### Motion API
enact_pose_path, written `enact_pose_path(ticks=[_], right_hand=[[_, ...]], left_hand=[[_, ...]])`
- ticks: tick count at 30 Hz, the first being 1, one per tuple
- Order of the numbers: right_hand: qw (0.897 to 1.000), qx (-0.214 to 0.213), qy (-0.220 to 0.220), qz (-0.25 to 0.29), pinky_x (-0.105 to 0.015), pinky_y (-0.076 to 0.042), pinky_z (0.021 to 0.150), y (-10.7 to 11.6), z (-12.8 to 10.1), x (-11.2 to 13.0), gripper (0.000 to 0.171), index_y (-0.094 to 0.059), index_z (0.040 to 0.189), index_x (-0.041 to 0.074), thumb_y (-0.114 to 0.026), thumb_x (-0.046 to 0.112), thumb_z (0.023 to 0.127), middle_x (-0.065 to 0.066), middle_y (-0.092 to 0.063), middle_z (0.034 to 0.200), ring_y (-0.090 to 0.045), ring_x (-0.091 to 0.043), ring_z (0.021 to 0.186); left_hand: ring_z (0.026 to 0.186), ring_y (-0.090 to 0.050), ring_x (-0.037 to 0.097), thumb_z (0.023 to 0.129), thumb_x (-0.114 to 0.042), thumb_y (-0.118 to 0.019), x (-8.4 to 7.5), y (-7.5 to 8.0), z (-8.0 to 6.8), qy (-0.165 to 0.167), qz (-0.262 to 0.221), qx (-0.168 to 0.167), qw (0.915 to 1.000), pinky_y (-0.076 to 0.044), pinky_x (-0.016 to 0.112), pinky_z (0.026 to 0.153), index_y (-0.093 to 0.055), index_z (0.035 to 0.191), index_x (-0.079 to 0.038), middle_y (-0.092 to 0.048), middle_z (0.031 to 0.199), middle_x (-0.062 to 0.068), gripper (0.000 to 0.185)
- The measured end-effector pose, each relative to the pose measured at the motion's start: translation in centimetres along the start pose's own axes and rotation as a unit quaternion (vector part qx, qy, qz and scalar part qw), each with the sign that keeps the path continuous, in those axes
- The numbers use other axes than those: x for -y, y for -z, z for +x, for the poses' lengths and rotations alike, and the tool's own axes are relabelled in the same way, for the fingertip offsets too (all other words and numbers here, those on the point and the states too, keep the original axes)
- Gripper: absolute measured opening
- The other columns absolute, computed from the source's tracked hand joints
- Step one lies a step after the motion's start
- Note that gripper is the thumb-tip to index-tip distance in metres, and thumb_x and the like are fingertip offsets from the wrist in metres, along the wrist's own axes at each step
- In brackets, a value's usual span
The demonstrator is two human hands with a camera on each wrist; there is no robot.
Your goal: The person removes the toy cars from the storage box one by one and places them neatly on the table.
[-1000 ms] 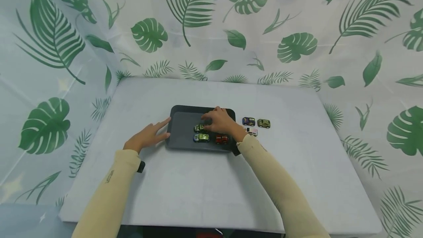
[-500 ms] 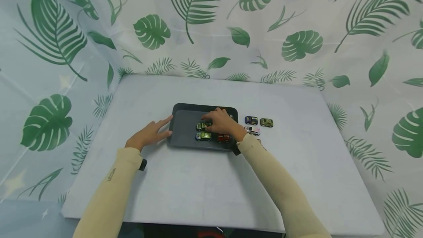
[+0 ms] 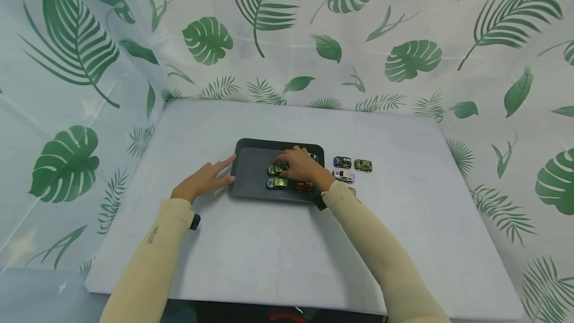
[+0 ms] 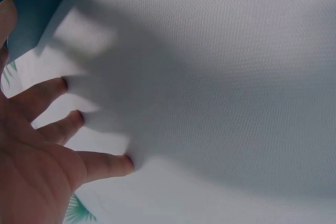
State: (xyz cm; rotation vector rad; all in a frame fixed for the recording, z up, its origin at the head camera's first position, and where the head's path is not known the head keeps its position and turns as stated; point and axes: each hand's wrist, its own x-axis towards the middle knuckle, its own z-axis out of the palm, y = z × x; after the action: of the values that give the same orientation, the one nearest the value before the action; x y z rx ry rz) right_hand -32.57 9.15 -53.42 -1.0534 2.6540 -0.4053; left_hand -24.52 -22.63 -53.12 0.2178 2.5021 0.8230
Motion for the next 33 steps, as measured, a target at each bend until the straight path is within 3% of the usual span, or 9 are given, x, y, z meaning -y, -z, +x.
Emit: enact_pose_path(ticks=[15,33], right_hand=[[1.0,0.007,0.0,-0.01,-0.05,-0.043,0.093,0.0,-0.1,-0.1,0.039,-0.075,0.136,0.013,-0.081,0.02,0.099,-0.008,-0.072,0.119,-0.057,-0.031,0.112],[1.0,-0.01,-0.012,-0.003,-0.056,-0.044,0.104,1.4,-1.2,-0.4,0.039,-0.075,0.136,0.011,-0.081,0.02,0.098,-0.008,-0.071,0.116,-0.06,-0.033,0.114]], left_hand=[[0.158,-0.001,0.057,0.113,-0.048,-0.054,0.1,0.1,0.2,-0.002,-0.005,0.003,1.0,-0.008,0.079,0.12,-0.016,0.174,-0.027,-0.014,0.175,0.027,0.075],[0.159,0.0,0.055,0.113,-0.048,-0.054,0.1,0.1,-0.1,-0.006,-0.005,0.003,1.0,-0.007,0.079,0.12,-0.017,0.174,-0.027,-0.012,0.175,0.028,0.075]])
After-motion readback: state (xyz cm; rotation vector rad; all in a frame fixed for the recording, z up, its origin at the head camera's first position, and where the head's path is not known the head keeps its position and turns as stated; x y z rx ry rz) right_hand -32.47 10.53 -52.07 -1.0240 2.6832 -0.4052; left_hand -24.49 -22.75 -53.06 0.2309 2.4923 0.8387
